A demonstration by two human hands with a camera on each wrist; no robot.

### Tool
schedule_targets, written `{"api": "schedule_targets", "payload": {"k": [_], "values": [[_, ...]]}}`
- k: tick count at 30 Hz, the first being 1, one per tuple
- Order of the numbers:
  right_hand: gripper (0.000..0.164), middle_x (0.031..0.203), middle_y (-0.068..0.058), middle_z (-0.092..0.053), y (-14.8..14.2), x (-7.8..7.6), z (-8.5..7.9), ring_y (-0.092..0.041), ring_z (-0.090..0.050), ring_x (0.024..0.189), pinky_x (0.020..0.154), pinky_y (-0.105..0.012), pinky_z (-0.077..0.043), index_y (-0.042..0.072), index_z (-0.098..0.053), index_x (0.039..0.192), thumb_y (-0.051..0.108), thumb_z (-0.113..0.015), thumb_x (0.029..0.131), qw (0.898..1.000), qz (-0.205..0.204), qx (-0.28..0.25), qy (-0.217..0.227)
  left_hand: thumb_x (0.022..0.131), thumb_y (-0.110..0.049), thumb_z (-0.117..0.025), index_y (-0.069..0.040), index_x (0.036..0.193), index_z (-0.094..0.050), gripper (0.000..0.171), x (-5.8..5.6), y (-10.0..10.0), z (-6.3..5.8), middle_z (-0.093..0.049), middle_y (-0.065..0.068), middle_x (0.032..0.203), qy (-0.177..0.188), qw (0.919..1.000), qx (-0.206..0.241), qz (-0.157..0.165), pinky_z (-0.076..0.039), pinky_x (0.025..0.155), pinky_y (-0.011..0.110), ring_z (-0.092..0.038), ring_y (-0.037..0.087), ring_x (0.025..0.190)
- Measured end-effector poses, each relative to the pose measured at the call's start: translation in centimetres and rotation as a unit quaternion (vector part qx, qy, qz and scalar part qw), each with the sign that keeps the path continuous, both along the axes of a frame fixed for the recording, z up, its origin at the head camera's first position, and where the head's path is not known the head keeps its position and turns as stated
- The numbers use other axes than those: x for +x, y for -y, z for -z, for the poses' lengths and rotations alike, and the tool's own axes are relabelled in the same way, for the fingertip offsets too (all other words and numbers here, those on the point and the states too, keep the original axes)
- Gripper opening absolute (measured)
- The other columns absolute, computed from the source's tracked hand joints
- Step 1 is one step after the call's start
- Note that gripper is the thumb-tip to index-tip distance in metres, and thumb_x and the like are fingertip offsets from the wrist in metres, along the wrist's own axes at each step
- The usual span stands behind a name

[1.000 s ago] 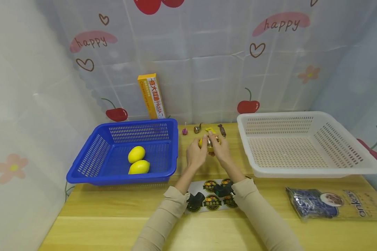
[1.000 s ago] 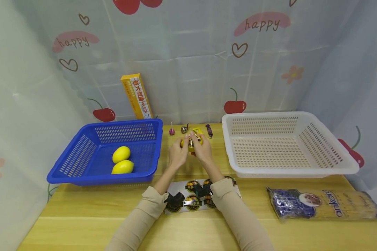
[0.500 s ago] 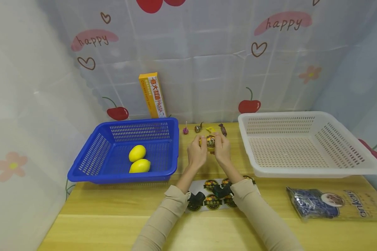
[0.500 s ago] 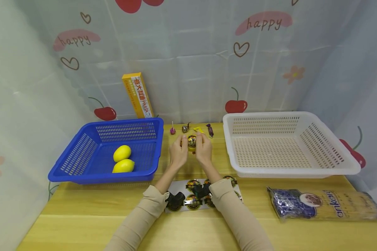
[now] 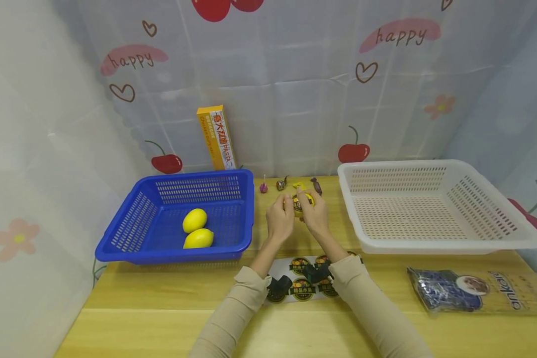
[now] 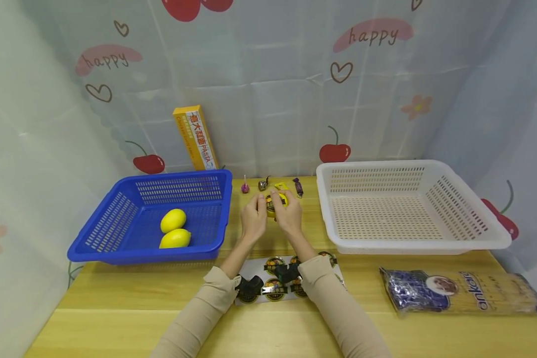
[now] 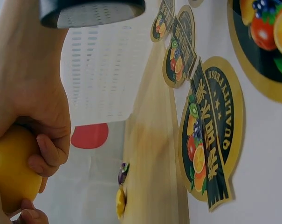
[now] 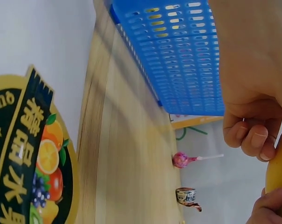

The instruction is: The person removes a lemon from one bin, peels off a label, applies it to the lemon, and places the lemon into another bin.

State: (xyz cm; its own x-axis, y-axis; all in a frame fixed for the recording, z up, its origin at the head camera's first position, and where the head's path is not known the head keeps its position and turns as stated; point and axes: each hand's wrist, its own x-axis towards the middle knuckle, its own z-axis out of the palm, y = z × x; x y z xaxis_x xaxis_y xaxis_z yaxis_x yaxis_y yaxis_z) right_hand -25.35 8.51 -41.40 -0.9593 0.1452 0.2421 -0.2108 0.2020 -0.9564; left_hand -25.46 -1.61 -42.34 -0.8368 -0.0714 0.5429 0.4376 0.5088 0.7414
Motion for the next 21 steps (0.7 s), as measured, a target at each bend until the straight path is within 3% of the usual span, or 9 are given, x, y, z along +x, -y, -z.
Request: {"api": "schedule_targets", "payload": {"k": [6,10,13,17,21], "values": [[0.043,0.063,-0.001,-0.046,-0.6,-0.2,-0.3,-0.008,-0.043,0.044,0.047,-0.039,-0.053,-0.004,-0.06,0.107,0.03,-0.036,0.1,1.0,0.002,-0.014,-0.002,0.097,-0.012,-0.038,-0.001,0.069,-0.051,0.032,0.1,0.1,-0.4,-0.036,-0.001,0.05,-0.006,0.9998,0.017,0.008,-0.022,0.04,0.017,-0.026,0.003,0.043],[0.041,0.076,-0.009,-0.053,-1.3,-0.2,-1.5,-0.009,-0.05,0.052,0.046,-0.029,-0.051,-0.003,-0.06,0.102,0.03,-0.036,0.099,0.999,0.006,-0.048,0.018,0.097,-0.014,-0.042,0.001,0.083,-0.062,0.029,0.1,0.1,-1.1,-0.054,0.006,0.06,-0.011,0.9993,0.034,0.007,-0.037,0.044,0.019,-0.046,0.009,0.048],[0.044,0.083,-0.013,-0.056,-2.2,-0.1,-3.2,-0.01,-0.052,0.053,0.045,-0.022,-0.049,-0.002,-0.061,0.107,0.033,-0.036,0.099,0.998,0.011,-0.054,0.028,0.099,-0.018,-0.041,0.0,0.092,-0.063,0.029,0.1,-0.2,-1.7,-0.063,0.01,0.077,-0.019,0.9988,0.043,0.013,-0.048,0.058,0.025,-0.059,0.017,0.064],[0.053,0.089,-0.012,-0.054,-4.1,0.0,-5.7,-0.009,-0.052,0.053,0.047,-0.018,-0.048,-0.003,-0.055,0.118,0.041,-0.031,0.1,0.997,0.001,-0.045,0.058,0.1,-0.022,-0.038,0.002,0.098,-0.062,0.034,0.0,-1.0,-2.4,-0.063,0.014,0.088,-0.017,0.9977,0.052,0.04,-0.05,0.067,0.03,-0.061,0.026,0.077],[0.06,0.091,-0.008,-0.05,-6.4,-0.1,-8.0,-0.006,-0.051,0.052,0.049,-0.016,-0.047,-0.003,-0.045,0.129,0.047,-0.03,0.099,0.992,-0.016,-0.067,0.101,0.101,-0.024,-0.035,0.005,0.107,-0.059,0.039,-0.2,-2.3,-2.5,-0.065,0.016,0.094,0.022,0.9957,0.043,0.079,-0.053,0.072,0.03,-0.063,0.028,0.085]]}}
